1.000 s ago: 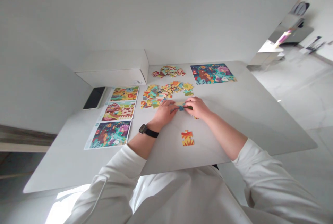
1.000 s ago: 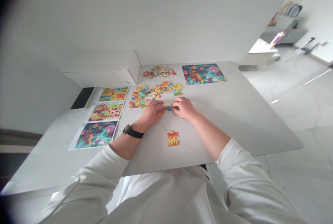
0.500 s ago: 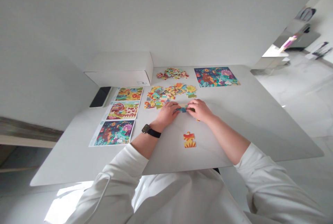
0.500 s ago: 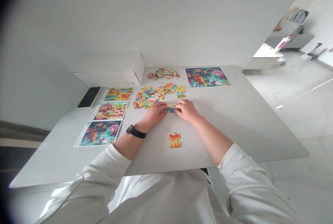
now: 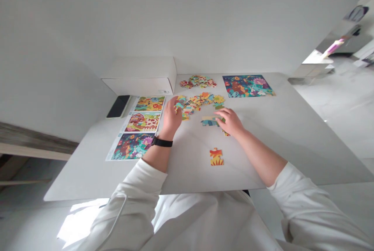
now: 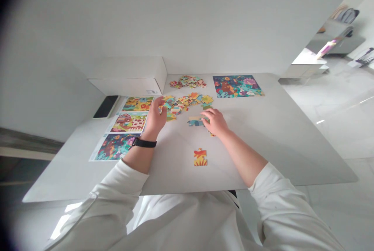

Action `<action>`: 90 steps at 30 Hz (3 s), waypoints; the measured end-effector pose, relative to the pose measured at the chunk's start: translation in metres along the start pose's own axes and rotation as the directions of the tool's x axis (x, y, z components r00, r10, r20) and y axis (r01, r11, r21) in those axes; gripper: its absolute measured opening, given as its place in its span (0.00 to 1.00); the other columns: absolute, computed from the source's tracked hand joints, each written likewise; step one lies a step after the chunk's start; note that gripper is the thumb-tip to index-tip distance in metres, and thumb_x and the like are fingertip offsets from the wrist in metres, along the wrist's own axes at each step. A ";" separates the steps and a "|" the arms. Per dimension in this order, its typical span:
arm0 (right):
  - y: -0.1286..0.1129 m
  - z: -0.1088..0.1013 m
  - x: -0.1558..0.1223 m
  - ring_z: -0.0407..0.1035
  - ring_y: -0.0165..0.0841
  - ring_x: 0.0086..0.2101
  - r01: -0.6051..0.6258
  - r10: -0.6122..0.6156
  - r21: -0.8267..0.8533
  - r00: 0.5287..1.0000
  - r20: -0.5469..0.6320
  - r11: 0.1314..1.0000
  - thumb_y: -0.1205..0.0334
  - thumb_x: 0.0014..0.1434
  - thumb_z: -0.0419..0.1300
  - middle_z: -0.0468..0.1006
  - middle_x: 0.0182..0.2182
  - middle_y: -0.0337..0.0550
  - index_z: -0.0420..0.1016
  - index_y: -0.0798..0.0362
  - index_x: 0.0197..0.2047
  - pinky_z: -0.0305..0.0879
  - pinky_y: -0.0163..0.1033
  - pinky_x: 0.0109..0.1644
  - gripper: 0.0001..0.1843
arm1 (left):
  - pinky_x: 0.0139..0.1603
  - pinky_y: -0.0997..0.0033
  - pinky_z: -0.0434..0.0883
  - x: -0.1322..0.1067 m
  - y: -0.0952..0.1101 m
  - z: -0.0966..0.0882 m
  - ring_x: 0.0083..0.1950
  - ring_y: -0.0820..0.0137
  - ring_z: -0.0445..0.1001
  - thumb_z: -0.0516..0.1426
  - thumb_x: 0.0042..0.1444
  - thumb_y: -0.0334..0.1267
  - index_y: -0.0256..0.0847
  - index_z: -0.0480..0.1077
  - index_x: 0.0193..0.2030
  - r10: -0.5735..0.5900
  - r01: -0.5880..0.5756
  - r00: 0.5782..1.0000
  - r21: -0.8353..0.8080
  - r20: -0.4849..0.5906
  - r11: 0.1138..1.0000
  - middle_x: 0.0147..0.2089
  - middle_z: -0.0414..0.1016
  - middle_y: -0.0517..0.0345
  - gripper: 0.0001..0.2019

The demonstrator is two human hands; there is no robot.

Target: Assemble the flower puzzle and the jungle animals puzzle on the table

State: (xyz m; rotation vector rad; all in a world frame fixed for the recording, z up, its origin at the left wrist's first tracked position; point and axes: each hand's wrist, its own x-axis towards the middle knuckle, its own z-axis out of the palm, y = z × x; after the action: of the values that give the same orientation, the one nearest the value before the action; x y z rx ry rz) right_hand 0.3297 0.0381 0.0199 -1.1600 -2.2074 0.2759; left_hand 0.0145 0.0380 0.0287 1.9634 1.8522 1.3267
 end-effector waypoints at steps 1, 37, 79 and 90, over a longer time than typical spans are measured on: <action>0.000 -0.001 0.000 0.75 0.47 0.55 -0.011 0.011 0.003 1.000 -0.018 1.000 0.63 0.69 0.62 0.83 0.53 0.51 0.84 0.46 0.57 0.71 0.56 0.66 0.16 | 0.70 0.52 0.73 0.002 -0.006 -0.003 0.64 0.57 0.78 0.55 0.65 0.30 0.41 0.67 0.71 -0.016 0.016 1.000 0.011 -0.011 1.000 0.62 0.80 0.44 0.27; 0.000 0.003 0.001 0.77 0.48 0.53 -0.038 0.041 0.034 0.996 -0.080 0.999 0.67 0.66 0.61 0.84 0.49 0.50 0.85 0.46 0.49 0.72 0.58 0.65 0.14 | 0.64 0.58 0.77 0.004 -0.002 0.013 0.61 0.59 0.79 0.59 0.62 0.29 0.43 0.75 0.67 0.077 -0.078 0.982 0.001 0.173 0.997 0.63 0.77 0.46 0.26; -0.026 0.013 0.002 0.77 0.36 0.28 -0.429 0.385 0.557 0.900 0.202 0.711 0.42 0.62 0.67 0.86 0.34 0.43 0.78 0.48 0.46 0.73 0.41 0.35 0.19 | 0.46 0.68 0.82 -0.042 0.059 0.037 0.35 0.75 0.80 0.75 0.56 0.43 0.41 0.70 0.43 -0.295 0.567 0.824 -0.712 0.484 0.414 0.33 0.78 0.64 0.20; -0.022 0.016 0.002 0.75 0.37 0.30 -0.384 0.339 0.507 0.923 0.183 0.772 0.43 0.61 0.67 0.85 0.33 0.42 0.80 0.48 0.46 0.69 0.40 0.36 0.19 | 0.72 0.47 0.72 -0.048 0.056 0.021 0.72 0.53 0.72 0.70 0.61 0.37 0.45 0.72 0.60 0.374 -0.307 0.905 -0.298 0.204 0.904 0.67 0.75 0.43 0.22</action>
State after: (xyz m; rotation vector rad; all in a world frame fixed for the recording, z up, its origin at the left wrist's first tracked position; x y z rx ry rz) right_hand 0.3046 0.0282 0.0175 -1.2454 -1.7665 1.0523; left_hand 0.0764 -0.0072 0.0273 2.2565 1.1874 1.2443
